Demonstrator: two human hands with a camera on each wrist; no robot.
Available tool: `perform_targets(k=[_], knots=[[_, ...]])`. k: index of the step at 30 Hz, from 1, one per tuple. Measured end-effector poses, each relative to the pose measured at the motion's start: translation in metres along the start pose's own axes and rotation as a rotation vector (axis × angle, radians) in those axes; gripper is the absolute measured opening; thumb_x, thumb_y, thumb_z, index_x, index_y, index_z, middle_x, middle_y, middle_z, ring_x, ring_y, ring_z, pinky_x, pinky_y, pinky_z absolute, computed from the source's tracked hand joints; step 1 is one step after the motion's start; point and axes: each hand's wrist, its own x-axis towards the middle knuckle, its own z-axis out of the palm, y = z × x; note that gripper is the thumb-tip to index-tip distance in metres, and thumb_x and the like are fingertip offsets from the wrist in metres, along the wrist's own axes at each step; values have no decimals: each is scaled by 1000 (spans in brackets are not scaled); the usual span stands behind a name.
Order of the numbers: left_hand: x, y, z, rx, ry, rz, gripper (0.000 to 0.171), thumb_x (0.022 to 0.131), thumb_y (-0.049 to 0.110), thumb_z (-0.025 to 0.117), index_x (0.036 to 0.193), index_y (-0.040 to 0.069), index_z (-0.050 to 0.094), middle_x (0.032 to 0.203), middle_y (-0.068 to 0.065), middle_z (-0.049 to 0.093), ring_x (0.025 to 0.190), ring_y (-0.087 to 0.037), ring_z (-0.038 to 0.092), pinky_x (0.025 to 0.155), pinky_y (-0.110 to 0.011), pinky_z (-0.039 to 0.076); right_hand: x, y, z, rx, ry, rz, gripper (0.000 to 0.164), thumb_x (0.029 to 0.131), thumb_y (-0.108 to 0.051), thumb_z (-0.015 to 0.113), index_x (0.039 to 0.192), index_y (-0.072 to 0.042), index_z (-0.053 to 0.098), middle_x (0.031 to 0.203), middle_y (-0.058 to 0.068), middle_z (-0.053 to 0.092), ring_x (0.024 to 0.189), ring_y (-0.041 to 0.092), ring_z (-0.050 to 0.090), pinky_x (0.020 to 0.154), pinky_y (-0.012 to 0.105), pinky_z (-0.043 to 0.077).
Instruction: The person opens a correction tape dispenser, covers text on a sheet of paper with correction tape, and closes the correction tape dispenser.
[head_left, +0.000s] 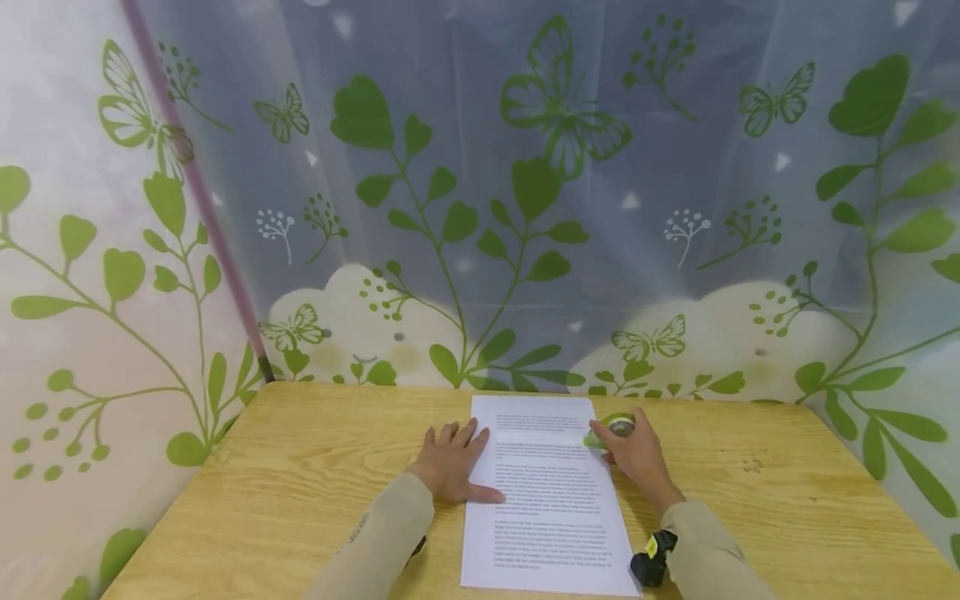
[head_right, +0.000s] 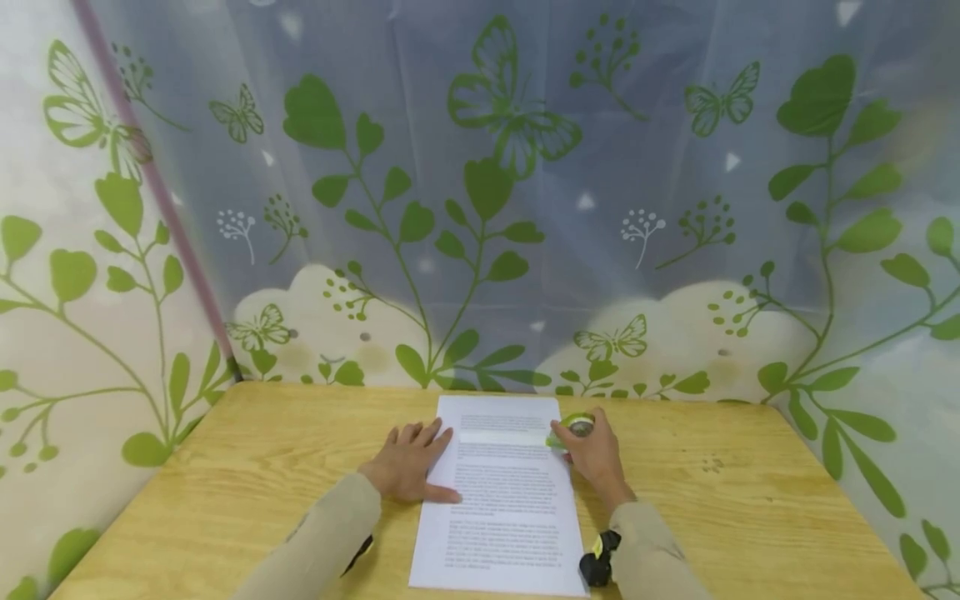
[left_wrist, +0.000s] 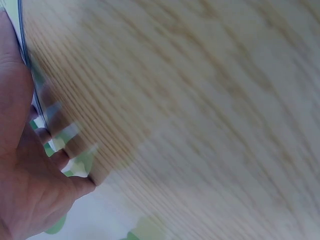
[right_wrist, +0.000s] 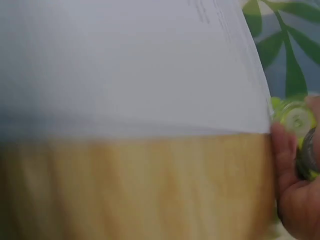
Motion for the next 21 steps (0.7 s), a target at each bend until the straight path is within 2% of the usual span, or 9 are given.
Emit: perform_targets(k=[4, 7, 9, 11, 13, 17, 21], knots=[[-1, 0, 2, 13, 1, 9, 106, 75, 82, 46, 152, 13, 26, 156, -12, 21, 137, -39, 25, 104, -63, 22, 1, 7, -7, 216, 8, 90, 77, 88, -50, 62, 136, 2, 32, 85, 12, 58, 64, 14, 63, 65, 27, 55], [-3, -1, 1, 17, 14, 9, 105, 75, 81, 48, 152, 13, 26, 156, -13, 22, 137, -39, 25, 103, -64, 22, 3, 7, -10, 341, 14, 146, 78, 87, -55, 61, 133, 1, 32, 81, 8, 55, 64, 12, 63, 68, 26, 55], [-3, -2, 0, 14, 17, 5, 104, 75, 81, 49, 152, 13, 27, 155, -13, 22, 136, -39, 26, 103, -64, 22, 4, 5, -10, 384, 22, 172, 76, 85, -56, 63, 126, 0, 36, 78, 6, 54, 63, 11, 62, 69, 26, 55], [-4, -3, 1, 5, 9, 6, 105, 75, 80, 50, 152, 13, 27, 155, -13, 22, 136, -40, 25, 103, -64, 22, 4, 5, -8, 392, 26, 178, 71, 85, -53, 64, 124, -1, 36, 77, 6, 53, 63, 11, 61, 69, 26, 55], [-3, -3, 2, -1, 0, 7, 105, 75, 80, 50, 152, 13, 26, 156, -13, 21, 137, -40, 25, 104, -64, 21, 3, 6, -6, 354, 16, 163, 71, 86, -49, 66, 127, 1, 35, 78, 7, 55, 63, 11, 61, 68, 26, 55], [1, -5, 8, 4, 0, 11, 107, 74, 83, 46, 153, 14, 24, 157, -12, 19, 138, -40, 23, 104, -64, 20, 2, 8, -3, 266, 0, 114, 81, 86, -42, 69, 137, 4, 28, 83, 9, 59, 65, 13, 62, 66, 26, 54], [6, -7, 14, 32, 16, 10, 109, 72, 87, 40, 153, 16, 22, 157, -10, 17, 138, -39, 22, 104, -64, 19, 3, 5, -2, 305, 45, 108, 82, 85, -41, 72, 136, 6, 27, 80, 7, 59, 63, 12, 62, 64, 25, 54]])
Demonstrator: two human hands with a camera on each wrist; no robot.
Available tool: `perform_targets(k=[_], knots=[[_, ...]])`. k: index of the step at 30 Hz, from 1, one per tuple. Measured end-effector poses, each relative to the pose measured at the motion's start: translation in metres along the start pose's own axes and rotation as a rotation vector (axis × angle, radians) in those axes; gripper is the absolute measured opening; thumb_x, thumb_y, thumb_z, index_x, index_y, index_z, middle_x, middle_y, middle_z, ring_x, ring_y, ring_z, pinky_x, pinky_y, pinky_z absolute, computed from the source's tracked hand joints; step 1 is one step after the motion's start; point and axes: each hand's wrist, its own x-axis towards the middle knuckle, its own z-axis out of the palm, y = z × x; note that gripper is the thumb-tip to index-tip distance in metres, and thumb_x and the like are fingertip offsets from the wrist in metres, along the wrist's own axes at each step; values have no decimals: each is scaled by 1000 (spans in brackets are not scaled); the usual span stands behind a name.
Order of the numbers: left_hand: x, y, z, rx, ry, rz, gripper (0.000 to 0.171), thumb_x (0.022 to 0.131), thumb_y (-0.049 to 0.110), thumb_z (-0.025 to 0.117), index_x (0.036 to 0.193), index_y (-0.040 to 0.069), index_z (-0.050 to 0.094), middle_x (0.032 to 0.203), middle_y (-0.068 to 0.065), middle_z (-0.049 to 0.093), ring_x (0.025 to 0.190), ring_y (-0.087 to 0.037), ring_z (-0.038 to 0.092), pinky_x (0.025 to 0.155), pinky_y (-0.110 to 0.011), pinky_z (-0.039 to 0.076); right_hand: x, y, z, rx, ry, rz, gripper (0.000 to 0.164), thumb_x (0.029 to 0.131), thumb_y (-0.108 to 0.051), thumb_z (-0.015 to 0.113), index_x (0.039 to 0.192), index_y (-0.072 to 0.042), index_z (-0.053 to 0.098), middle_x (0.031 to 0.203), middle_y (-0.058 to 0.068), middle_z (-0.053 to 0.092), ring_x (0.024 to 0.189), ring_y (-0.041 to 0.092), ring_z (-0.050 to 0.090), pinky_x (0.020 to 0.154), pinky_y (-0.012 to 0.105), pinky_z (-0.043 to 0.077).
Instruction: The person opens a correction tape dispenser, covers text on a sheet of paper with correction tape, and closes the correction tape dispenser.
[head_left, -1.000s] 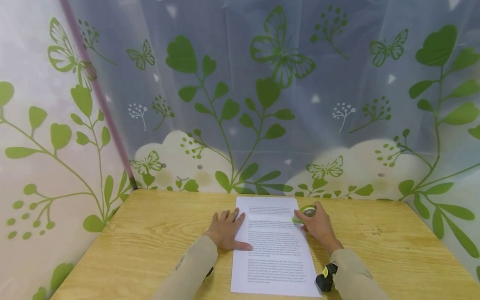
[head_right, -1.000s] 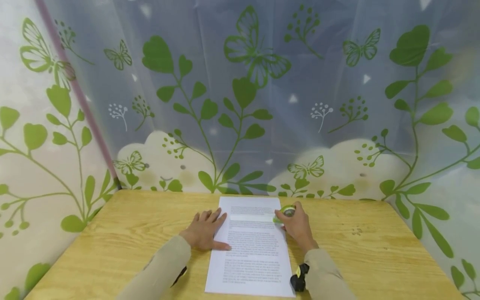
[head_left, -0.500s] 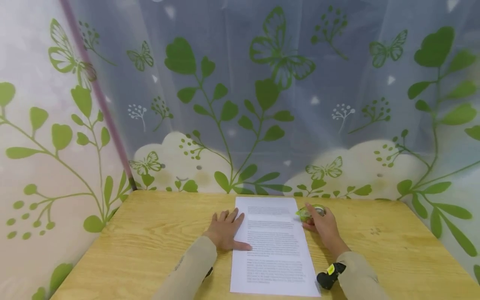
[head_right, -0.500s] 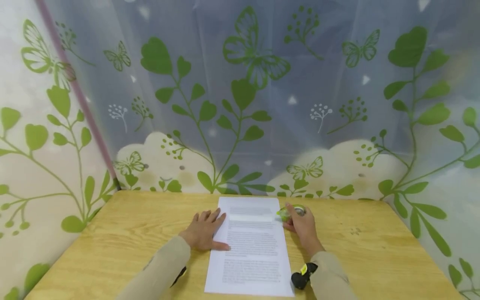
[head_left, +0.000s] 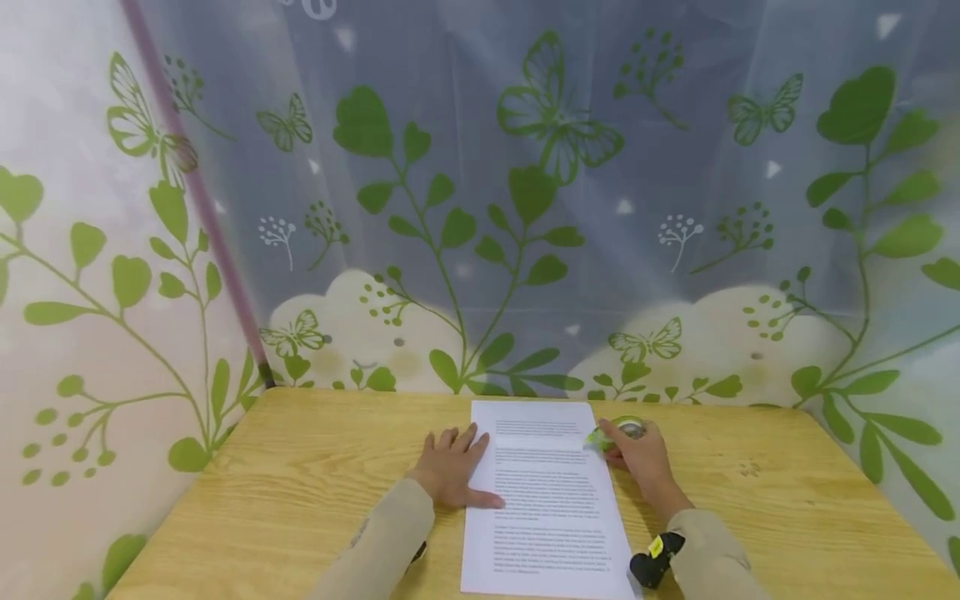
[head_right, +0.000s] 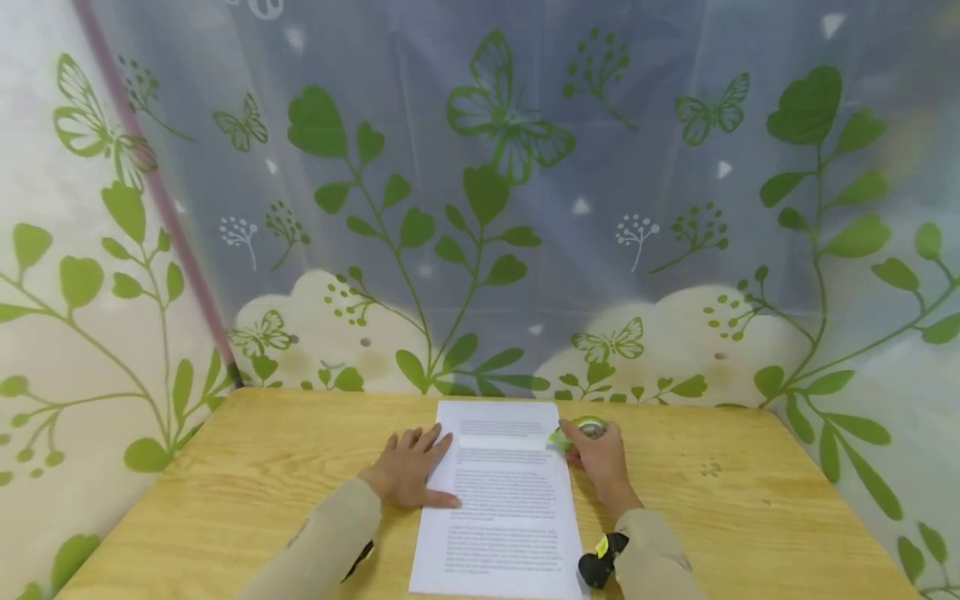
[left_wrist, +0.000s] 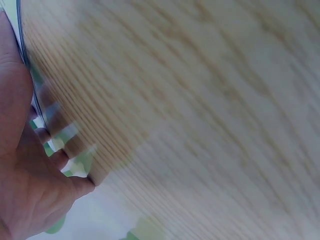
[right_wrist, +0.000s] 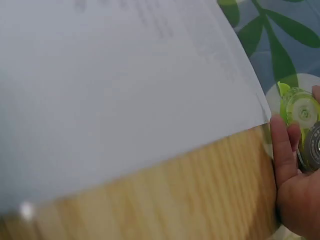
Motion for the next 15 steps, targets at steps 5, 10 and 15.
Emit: perform_targets(k=[5, 10, 15], knots=[[0, 1, 0, -5, 16, -3, 109, 72, 86, 44, 152, 15, 26, 156, -12, 20, 137, -40, 24, 103, -64, 20, -5, -3, 4, 176, 124, 28, 88, 82, -38, 75, 139, 4, 22, 76, 4, 58, 56, 9, 61, 60, 24, 54], [-3, 4, -4, -3, 12, 2, 107, 73, 84, 44, 152, 14, 25, 156, -12, 20, 137, -40, 24, 104, -64, 20, -16, -11, 26, 183, 180, 33, 92, 82, -44, 73, 145, -1, 21, 80, 5, 55, 59, 8, 57, 57, 22, 52], [-4, 5, -6, -6, 21, 0, 105, 74, 82, 47, 152, 14, 27, 156, -13, 22, 137, -39, 25, 103, -64, 22, -23, -19, 67, 42, 122, -26, 82, 82, -47, 72, 138, -1, 34, 83, 10, 58, 62, 15, 59, 53, 25, 52]])
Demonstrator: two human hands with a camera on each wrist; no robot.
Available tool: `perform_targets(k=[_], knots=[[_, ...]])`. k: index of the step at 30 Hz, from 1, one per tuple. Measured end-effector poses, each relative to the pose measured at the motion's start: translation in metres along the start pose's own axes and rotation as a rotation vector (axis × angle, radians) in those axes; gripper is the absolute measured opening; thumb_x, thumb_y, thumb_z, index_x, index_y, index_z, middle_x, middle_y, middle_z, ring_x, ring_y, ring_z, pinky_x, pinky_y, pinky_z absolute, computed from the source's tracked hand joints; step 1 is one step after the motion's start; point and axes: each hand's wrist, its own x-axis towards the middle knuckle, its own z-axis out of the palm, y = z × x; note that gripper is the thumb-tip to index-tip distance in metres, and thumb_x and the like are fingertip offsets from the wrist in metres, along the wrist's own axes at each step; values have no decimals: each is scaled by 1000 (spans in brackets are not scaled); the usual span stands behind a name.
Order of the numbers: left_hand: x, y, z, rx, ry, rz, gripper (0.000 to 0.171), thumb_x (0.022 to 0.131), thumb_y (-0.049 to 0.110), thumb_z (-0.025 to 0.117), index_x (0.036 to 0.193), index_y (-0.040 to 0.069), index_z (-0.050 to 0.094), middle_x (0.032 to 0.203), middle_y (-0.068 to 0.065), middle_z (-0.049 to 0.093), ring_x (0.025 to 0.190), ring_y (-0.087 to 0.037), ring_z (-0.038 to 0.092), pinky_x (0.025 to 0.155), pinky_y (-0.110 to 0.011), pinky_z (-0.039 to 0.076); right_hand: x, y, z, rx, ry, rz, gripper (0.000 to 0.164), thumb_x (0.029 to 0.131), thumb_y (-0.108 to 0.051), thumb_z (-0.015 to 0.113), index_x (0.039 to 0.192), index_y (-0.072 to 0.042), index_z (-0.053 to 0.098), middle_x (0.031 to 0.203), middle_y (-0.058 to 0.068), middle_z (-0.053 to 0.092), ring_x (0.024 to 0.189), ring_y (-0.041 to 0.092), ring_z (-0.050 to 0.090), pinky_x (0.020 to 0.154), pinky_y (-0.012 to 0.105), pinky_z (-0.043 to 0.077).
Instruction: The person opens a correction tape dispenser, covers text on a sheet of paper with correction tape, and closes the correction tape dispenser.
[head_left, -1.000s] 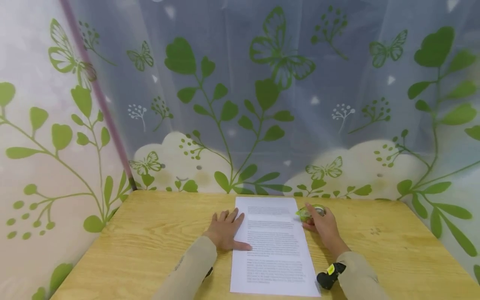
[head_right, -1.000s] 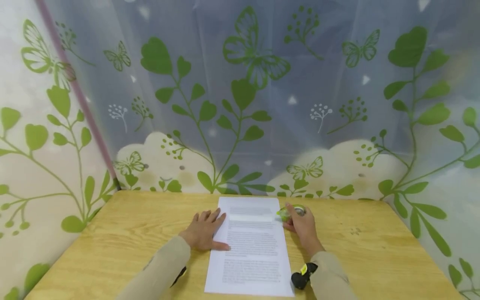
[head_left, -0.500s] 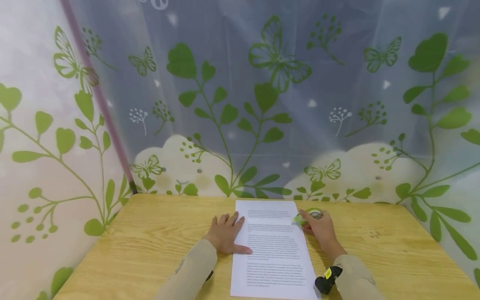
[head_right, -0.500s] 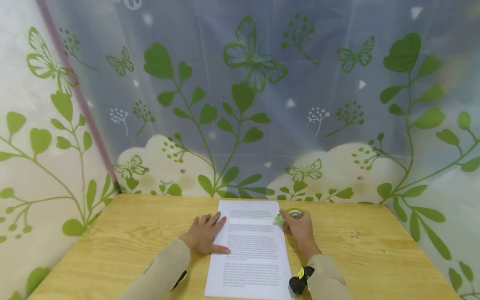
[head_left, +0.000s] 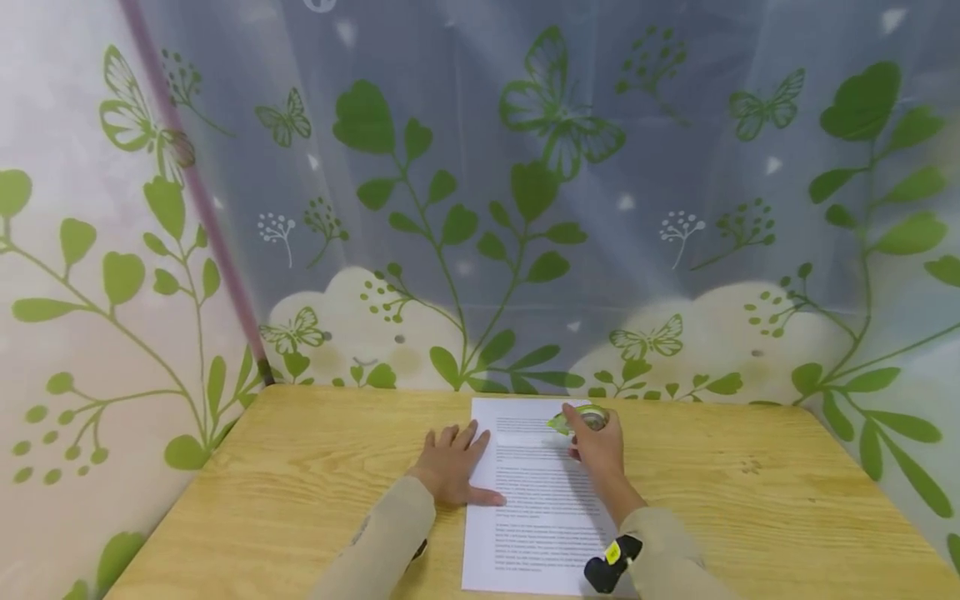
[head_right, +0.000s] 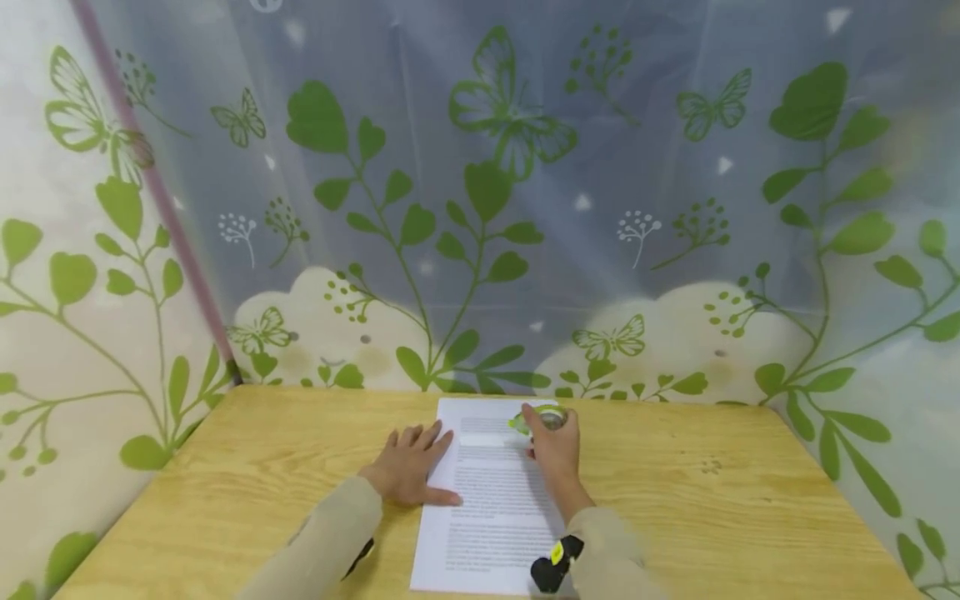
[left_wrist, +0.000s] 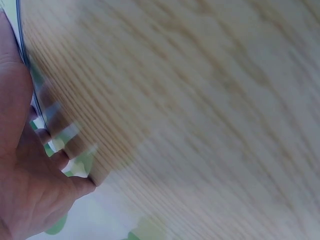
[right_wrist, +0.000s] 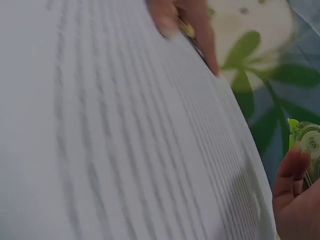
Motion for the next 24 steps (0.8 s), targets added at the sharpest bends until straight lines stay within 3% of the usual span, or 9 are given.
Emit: perform_targets(k=[4, 9, 16, 24], knots=[[1, 1, -2, 18, -1, -8, 105, 74, 83, 46, 152, 14, 27, 156, -12, 22, 137, -39, 26, 103, -63, 23, -8, 2, 32, -111, -55, -111, 62, 83, -44, 72, 120, -3, 42, 78, 12, 63, 55, 20, 61, 47, 29, 50], [1, 2, -5, 31, -12, -24, 106, 73, 84, 45, 152, 16, 27, 156, -11, 22, 137, -38, 26, 103, -62, 24, -15, 13, 59, -234, -75, -171, 54, 85, -40, 71, 113, -6, 42, 73, 10, 62, 44, 16, 56, 41, 29, 47], [0, 4, -7, 64, -10, -33, 106, 73, 85, 44, 152, 17, 27, 156, -10, 23, 137, -36, 27, 103, -61, 25, -18, 18, 68, -297, -121, -227, 54, 86, -39, 70, 115, -5, 41, 87, 14, 61, 46, 16, 56, 44, 30, 49], [3, 4, -3, 70, -13, -34, 105, 73, 85, 43, 152, 17, 27, 156, -10, 23, 137, -36, 27, 103, -61, 25, -17, 19, 69, -324, -142, -238, 56, 87, -39, 70, 116, -2, 40, 84, 11, 62, 48, 13, 57, 50, 28, 49]])
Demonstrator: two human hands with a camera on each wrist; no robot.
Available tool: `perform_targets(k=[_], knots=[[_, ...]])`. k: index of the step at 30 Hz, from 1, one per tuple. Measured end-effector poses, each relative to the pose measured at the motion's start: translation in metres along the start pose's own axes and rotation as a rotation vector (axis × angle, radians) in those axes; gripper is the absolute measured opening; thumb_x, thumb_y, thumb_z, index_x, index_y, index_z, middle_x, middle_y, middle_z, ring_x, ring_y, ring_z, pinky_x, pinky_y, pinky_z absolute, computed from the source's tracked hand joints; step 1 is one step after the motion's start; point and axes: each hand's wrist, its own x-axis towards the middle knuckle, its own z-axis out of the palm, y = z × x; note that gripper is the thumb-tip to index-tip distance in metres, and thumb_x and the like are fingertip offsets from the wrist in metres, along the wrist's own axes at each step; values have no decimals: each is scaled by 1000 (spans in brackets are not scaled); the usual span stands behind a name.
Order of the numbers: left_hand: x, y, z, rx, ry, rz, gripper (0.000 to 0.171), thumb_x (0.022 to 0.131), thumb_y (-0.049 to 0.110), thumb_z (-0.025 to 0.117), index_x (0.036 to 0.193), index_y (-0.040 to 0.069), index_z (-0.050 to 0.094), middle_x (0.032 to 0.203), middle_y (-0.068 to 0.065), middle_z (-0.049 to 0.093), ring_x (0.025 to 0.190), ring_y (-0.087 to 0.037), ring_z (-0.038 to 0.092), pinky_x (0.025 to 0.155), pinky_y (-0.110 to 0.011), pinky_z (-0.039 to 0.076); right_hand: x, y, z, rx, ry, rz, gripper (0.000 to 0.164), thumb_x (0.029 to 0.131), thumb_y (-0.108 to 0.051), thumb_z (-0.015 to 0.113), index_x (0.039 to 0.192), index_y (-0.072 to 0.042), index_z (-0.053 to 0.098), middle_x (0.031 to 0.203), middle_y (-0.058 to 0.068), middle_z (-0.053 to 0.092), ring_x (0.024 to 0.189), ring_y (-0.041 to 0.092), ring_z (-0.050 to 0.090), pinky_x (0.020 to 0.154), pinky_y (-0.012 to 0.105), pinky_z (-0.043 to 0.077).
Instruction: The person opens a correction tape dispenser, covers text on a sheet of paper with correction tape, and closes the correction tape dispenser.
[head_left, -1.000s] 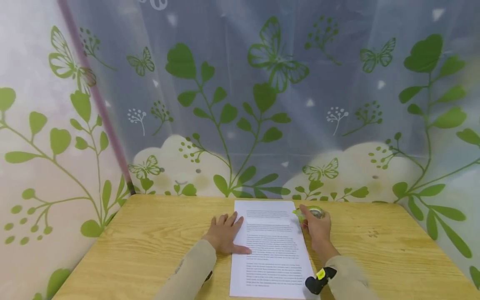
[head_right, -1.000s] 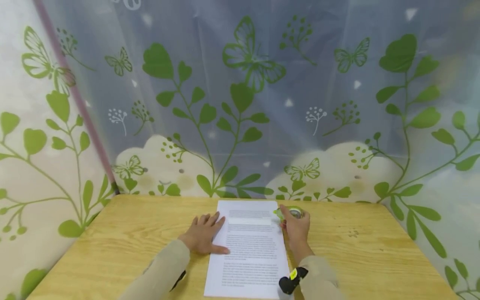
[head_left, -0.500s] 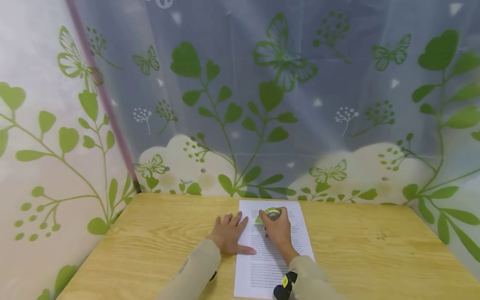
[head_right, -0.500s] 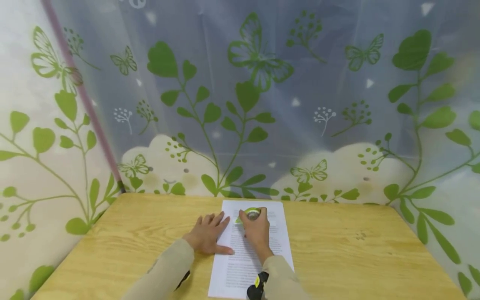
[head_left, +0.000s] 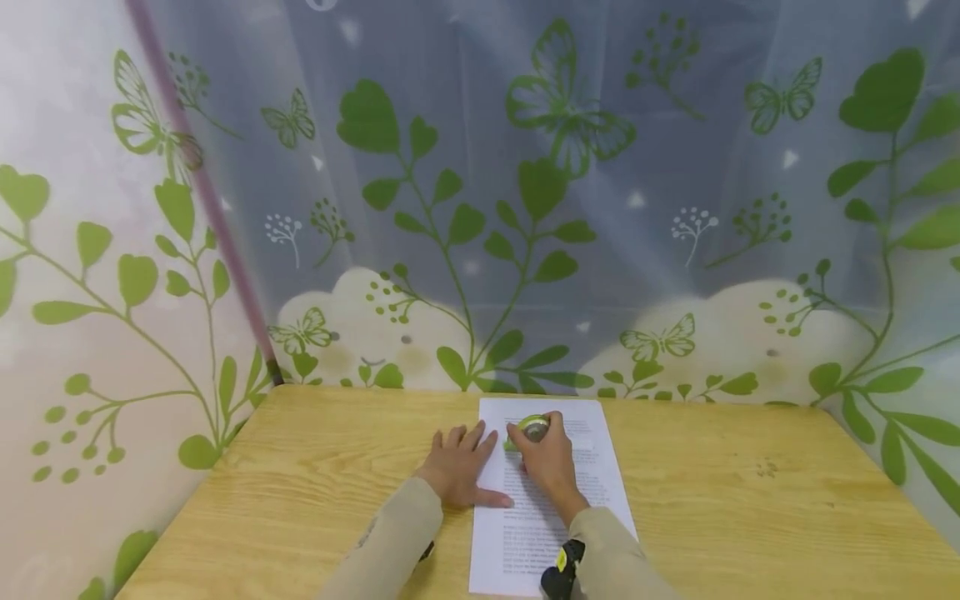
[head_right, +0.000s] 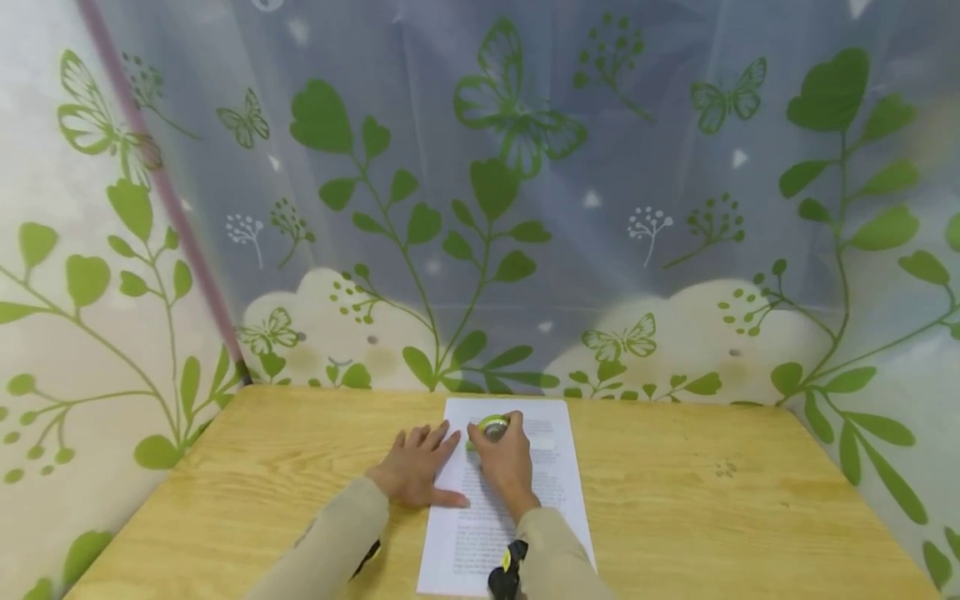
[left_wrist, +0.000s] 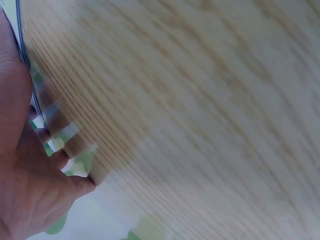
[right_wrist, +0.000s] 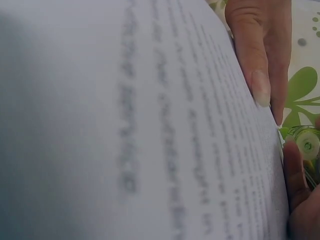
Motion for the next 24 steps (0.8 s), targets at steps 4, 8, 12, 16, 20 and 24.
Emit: perform_targets(k=[4, 8, 12, 16, 20, 24], knots=[[3, -2, 4, 15, 1, -2, 106, 73, 85, 42, 153, 17, 25, 157, -9, 21, 137, -36, 26, 104, -61, 24, 2, 0, 0, -10, -7, 4, 56, 87, -38, 70, 117, -3, 40, 80, 9, 63, 46, 13, 58, 52, 28, 48], [3, -2, 4, -3, -4, -3, 105, 73, 85, 43, 153, 18, 26, 156, -9, 21, 137, -36, 26, 104, -61, 24, 2, 0, 0, -26, -20, 10, 59, 87, -38, 70, 121, -2, 39, 80, 9, 64, 47, 13, 59, 54, 28, 48], [0, 0, 1, -23, -9, -3, 105, 73, 84, 44, 152, 17, 27, 156, -9, 22, 137, -35, 27, 104, -61, 24, 3, -1, -1, -29, -43, 1, 58, 87, -36, 70, 122, -1, 38, 85, 11, 62, 48, 13, 59, 53, 28, 49], [-1, 1, -2, -29, -7, -3, 106, 73, 84, 44, 152, 17, 27, 156, -9, 23, 137, -35, 27, 104, -61, 24, 3, -5, -1, -22, -49, -18, 54, 87, -30, 71, 118, -2, 38, 87, 13, 60, 48, 15, 60, 49, 28, 51], [-1, 1, -3, -24, -7, -3, 106, 73, 84, 45, 152, 17, 27, 156, -9, 23, 137, -36, 27, 104, -61, 24, 3, -9, 0, -26, -42, -36, 50, 86, -26, 73, 113, -1, 38, 88, 15, 60, 47, 16, 60, 45, 28, 50], [-1, 1, -1, -27, -3, -1, 105, 73, 83, 46, 152, 17, 27, 156, -9, 23, 137, -36, 27, 104, -61, 24, 3, -9, 0, -21, -38, -31, 50, 85, -24, 73, 113, 0, 38, 89, 16, 60, 47, 16, 60, 46, 28, 51]])
